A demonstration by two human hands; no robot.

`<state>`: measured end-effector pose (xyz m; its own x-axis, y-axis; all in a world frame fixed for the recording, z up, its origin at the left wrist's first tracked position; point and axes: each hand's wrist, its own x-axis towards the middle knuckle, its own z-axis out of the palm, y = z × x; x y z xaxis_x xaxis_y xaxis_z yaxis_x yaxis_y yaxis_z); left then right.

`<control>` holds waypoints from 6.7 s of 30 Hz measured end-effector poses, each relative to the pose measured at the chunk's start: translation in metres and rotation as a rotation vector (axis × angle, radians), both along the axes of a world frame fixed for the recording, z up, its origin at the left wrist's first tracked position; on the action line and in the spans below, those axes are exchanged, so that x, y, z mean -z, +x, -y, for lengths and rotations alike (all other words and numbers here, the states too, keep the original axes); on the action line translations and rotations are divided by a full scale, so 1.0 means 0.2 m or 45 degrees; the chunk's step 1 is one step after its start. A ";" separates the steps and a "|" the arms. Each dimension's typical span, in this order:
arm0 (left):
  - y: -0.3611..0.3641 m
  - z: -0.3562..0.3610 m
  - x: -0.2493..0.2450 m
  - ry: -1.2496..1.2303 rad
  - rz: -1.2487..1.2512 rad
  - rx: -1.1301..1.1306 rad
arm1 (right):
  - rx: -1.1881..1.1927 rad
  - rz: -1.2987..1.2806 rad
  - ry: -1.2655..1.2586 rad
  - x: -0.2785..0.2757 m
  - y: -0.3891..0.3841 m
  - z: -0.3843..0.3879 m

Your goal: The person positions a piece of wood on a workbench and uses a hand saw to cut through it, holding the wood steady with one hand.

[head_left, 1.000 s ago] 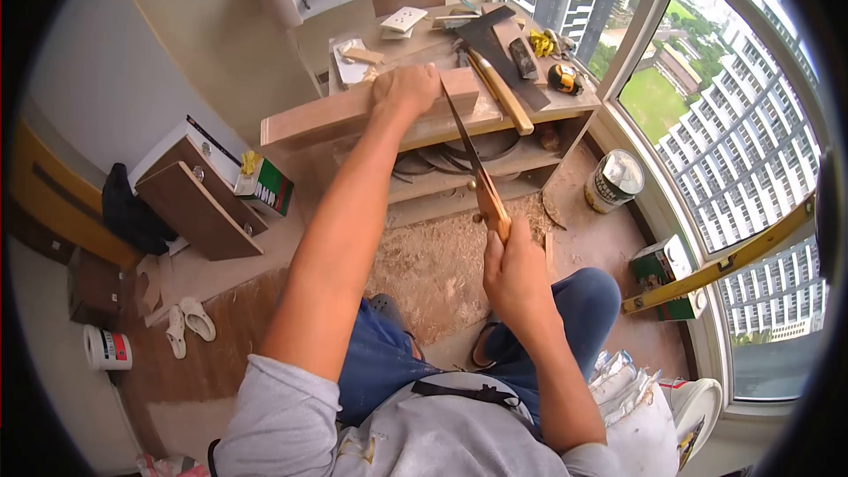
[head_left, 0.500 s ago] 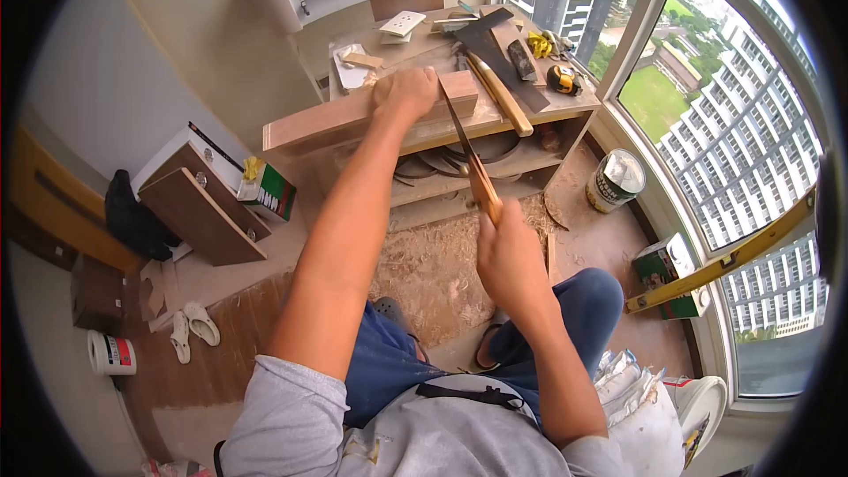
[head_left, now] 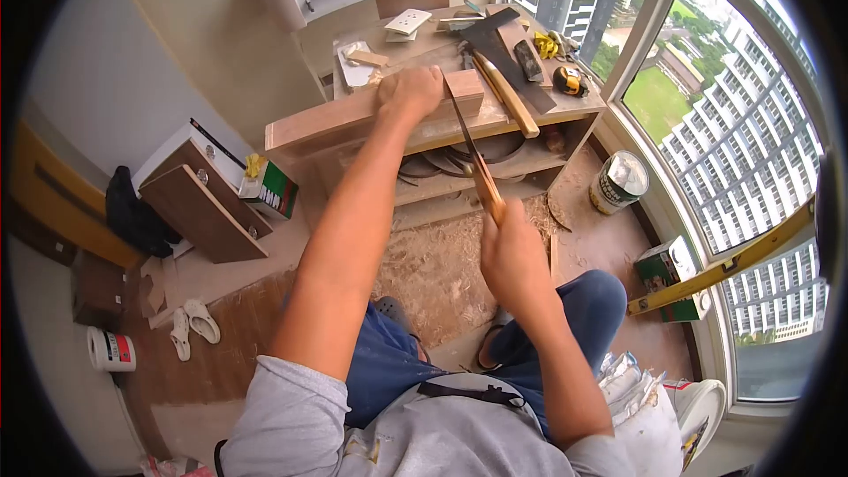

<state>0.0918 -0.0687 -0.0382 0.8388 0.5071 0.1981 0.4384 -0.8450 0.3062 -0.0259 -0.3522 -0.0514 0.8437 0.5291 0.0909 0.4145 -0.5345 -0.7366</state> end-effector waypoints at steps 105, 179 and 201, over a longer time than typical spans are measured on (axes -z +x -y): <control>-0.04 -0.06 -0.10 0.131 -0.312 0.184 | -0.067 0.342 0.041 -0.10 0.53 -0.57; -0.05 -0.04 -0.12 0.039 -0.411 0.214 | 0.041 0.098 -0.034 0.02 0.11 -0.17; -0.05 -0.03 -0.11 0.039 -0.401 0.188 | -0.008 0.105 0.055 0.10 0.29 -0.27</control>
